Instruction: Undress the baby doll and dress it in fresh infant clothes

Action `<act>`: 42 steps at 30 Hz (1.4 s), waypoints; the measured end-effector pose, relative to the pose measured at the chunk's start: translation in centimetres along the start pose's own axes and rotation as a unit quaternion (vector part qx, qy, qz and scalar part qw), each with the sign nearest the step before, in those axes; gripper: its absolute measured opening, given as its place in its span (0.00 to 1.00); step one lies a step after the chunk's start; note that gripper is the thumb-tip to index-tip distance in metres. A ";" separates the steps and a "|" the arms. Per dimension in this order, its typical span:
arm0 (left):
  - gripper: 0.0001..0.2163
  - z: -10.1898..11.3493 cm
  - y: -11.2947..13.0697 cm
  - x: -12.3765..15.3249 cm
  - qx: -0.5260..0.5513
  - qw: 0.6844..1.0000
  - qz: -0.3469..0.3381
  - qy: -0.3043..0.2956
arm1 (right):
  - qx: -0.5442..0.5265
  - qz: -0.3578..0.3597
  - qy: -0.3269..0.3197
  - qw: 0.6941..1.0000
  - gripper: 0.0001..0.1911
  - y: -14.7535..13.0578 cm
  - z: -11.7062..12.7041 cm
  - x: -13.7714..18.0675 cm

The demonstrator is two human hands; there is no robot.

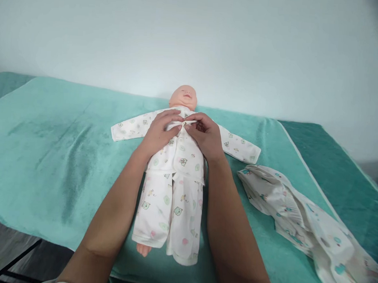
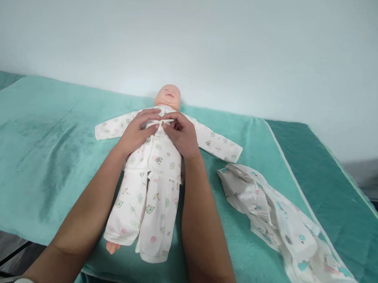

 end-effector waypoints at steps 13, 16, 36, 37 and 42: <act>0.04 -0.1 -0.4 -0.5 0.020 0.999 0.001 0.026 | 0.018 -0.011 0.005 1.000 0.10 0.8 0.0 -0.5; 0.04 -0.2 -0.4 -0.6 0.016 0.999 -0.005 0.032 | 0.007 -0.006 0.010 1.000 0.08 0.9 0.1 -0.5; 0.10 -0.1 0.6 0.1 -0.037 0.997 -0.065 0.016 | -0.144 0.025 0.043 0.988 0.04 1.0 0.3 -0.7; 0.10 0.0 0.8 0.2 -0.034 0.998 -0.062 0.002 | -0.145 0.012 0.063 0.987 0.04 1.1 0.4 -0.6; 0.07 0.5 1.4 0.8 -0.033 0.993 -0.073 -0.082 | -0.140 -0.028 0.116 0.983 0.06 1.3 0.4 -0.4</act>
Point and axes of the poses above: each hand's wrist, its own x-axis away from the middle knuckle, its own z-axis out of the back of the hand, y = z × x, the point moved 3 cm from there along -x, towards the middle knuckle, and after that the axes turned 1 degree about y, right-handed, at the moved point
